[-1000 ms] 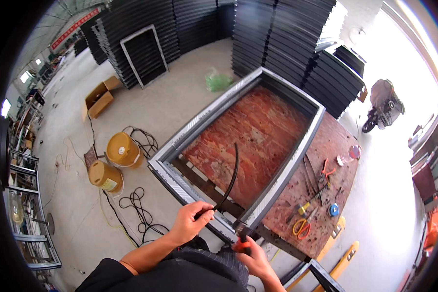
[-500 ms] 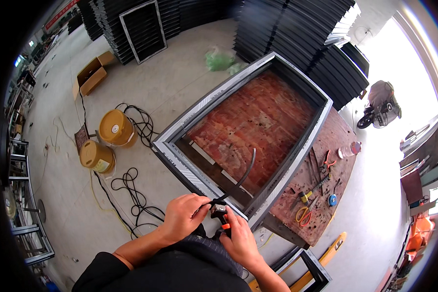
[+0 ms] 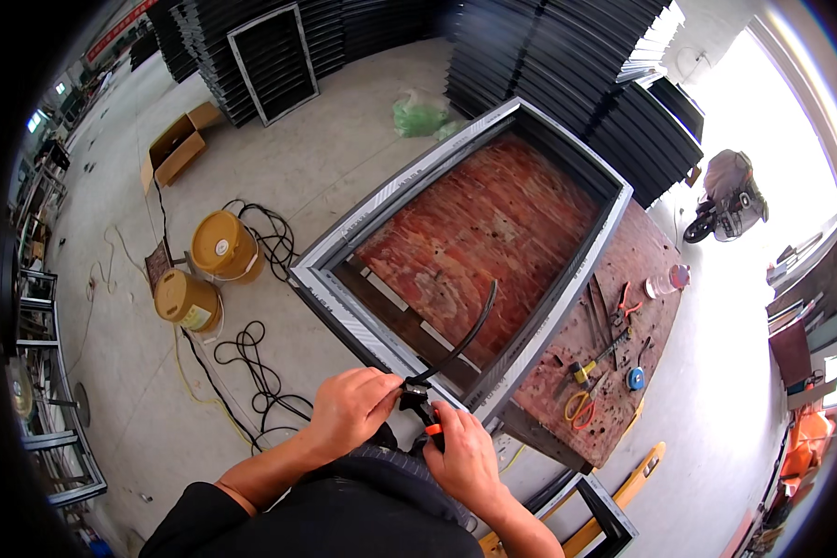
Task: The person assembles an aluminum window frame by fitting a rubber seal into the channel of the frame, trimming the seal with shears, and then stacking the completed frame onto a pallet jack with other frames.
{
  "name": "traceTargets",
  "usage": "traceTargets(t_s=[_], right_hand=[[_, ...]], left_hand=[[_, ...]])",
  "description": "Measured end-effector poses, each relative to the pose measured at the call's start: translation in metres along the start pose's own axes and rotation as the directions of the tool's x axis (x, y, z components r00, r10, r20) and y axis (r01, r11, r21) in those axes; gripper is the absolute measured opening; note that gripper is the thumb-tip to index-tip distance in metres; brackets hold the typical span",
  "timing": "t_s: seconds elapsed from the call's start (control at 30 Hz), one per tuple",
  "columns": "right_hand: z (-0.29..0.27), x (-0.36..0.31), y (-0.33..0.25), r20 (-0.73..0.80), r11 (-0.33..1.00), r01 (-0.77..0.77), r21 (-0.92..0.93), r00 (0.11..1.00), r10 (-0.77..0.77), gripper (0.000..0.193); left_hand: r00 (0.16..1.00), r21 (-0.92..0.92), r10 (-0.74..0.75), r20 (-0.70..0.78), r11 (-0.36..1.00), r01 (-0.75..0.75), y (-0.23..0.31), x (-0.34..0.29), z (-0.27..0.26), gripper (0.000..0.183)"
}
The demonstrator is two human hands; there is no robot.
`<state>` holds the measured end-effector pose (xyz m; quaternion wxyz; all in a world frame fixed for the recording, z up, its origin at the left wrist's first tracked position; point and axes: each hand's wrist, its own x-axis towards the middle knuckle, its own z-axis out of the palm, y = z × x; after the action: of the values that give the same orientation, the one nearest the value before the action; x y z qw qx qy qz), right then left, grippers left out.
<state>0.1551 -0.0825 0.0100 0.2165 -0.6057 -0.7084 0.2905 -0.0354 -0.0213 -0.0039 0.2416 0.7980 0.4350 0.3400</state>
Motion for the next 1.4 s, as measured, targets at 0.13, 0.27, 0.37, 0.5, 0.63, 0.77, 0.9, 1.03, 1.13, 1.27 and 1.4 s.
traceTargets(t_s=[0.13, 0.27, 0.37, 0.5, 0.63, 0.77, 0.9, 1.03, 1.13, 1.27, 1.4], right_hand=[[-0.001, -0.006, 0.011, -0.042, 1.0, 0.004, 0.003, 0.999, -0.004, 0.036], [-0.001, -0.017, 0.032, -0.139, 0.992, -0.004, -0.123, 0.99, -0.014, 0.031], [-0.001, -0.039, 0.094, -0.236, 0.963, -0.161, -0.216, 0.966, 0.109, 0.029], [-0.024, -0.061, 0.208, -0.282, 0.786, -0.541, -0.299, 0.837, 0.469, 0.025], [-0.034, -0.059, 0.306, -0.34, 0.676, -0.674, -0.299, 0.737, 0.585, 0.033], [-0.063, -0.051, 0.382, -0.441, 0.566, -0.775, -0.281, 0.629, 0.641, 0.045], [-0.082, -0.011, 0.354, -0.488, 0.623, -0.666, -0.41, 0.737, 0.468, 0.07], [-0.091, 0.033, 0.27, -0.102, 0.806, 0.046, -0.59, 0.986, -0.131, 0.076], [-0.076, 0.06, 0.243, 0.254, 0.701, 0.465, -0.54, 0.884, -0.391, 0.072], [-0.058, 0.092, 0.244, 0.402, 0.545, 0.684, -0.486, 0.728, -0.555, 0.055], [-0.059, 0.107, 0.234, 0.444, 0.529, 0.729, -0.434, 0.684, -0.579, 0.034]], left_hand=[[1.0, -0.001, 0.009, 0.001, 1.0, -0.009, 0.006, 0.001, 0.008, 0.021], [0.998, -0.038, -0.039, 0.049, 0.998, 0.041, 0.016, 0.001, 0.018, 0.016], [0.982, -0.077, -0.186, 0.031, 0.979, 0.188, 0.017, -0.002, 0.02, 0.013], [0.892, -0.383, -0.419, 0.17, 0.806, 0.452, 0.016, -0.008, 0.03, 0.011], [0.763, -0.738, -0.584, 0.277, 0.379, 0.559, -0.004, -0.022, 0.067, 0.02], [0.567, -0.843, -0.769, 0.295, 0.07, 0.533, -0.014, -0.037, 0.072, 0.021], [0.343, -0.962, -0.933, 0.111, -0.014, 0.273, -0.041, -0.086, 0.076, 0.025], [0.055, -0.975, -0.994, 0.092, -0.078, 0.21, -0.08, -0.134, 0.124, 0.028], [-0.034, -0.958, -0.965, 0.261, -0.263, 0.111, -0.112, -0.154, 0.176, 0.032], [-0.064, -0.954, -0.961, 0.27, -0.276, 0.116, -0.104, -0.116, 0.197, 0.031], [0.077, -0.957, -0.997, -0.012, 0.034, 0.288, -0.108, -0.079, 0.182, 0.03]])
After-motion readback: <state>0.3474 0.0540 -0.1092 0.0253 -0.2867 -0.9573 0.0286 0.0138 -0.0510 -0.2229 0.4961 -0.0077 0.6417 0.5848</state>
